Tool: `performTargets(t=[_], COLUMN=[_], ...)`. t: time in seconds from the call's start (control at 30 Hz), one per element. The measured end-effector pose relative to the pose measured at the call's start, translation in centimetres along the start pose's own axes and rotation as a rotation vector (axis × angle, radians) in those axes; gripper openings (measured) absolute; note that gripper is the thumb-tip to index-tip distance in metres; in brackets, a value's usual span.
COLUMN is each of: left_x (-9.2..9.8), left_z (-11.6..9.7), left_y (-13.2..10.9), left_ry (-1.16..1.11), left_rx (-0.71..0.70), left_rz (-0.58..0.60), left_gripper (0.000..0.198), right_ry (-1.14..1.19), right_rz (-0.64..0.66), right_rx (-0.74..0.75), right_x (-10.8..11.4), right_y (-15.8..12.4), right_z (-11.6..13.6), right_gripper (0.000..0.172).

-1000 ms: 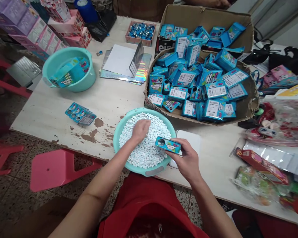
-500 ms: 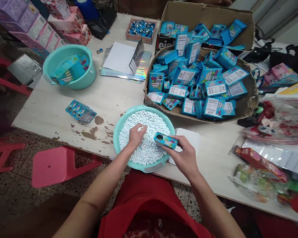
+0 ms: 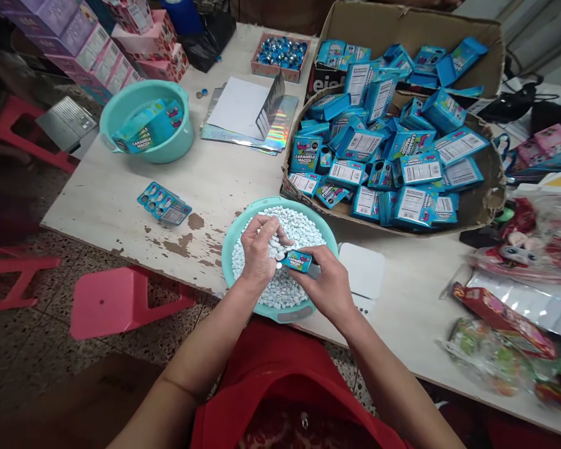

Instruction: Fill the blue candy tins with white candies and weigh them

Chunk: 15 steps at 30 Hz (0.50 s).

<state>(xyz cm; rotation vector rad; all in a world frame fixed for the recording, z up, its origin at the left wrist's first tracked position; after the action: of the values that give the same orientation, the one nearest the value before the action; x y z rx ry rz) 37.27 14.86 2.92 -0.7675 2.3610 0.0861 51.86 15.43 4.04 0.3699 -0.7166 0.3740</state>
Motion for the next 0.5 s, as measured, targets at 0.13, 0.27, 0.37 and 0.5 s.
performTargets(t=[0.13,0.27,0.37,0.5], left_x=[-0.3,-0.7,-1.0,-1.2], left_z=[-0.2,-0.2,-0.4,-0.8], left_y=[0.3,0.2,-0.1,-0.3], left_ry=[0.042,0.016,0.021,0.052], left_rx=[-0.007,-0.010,-0.033,-0.060], left_rz=[-0.022,0.000,0.014,0.012], left_gripper=[0.025,0.023,0.024,0.031], right_ry=[0.019,0.057,0.076,0.098], right_rz=[0.005,-0.032,-0.013,-0.009], right_rx=[0.008,-0.008,-0.009,-0.015], right_x=[-0.1,0.4,0.2,0.1], right_y=[0.2,0.2,0.1,-0.2], right_z=[-0.2,-0.5,-0.5,-0.5], right_gripper=[0.024,0.024,0.025,0.025])
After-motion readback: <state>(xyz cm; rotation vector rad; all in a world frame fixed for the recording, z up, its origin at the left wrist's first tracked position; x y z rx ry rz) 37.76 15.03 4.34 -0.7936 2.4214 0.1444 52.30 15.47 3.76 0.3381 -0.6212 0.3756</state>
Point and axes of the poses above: each hand's wrist, its own y-axis towards the middle knuckle, its own x-axis out of the back of the hand, z = x × y, the point moved 8 cm from there along y, towards the middle knuckle, and after that the axes turned 10 degrees about -y, right-handed, at the moved point
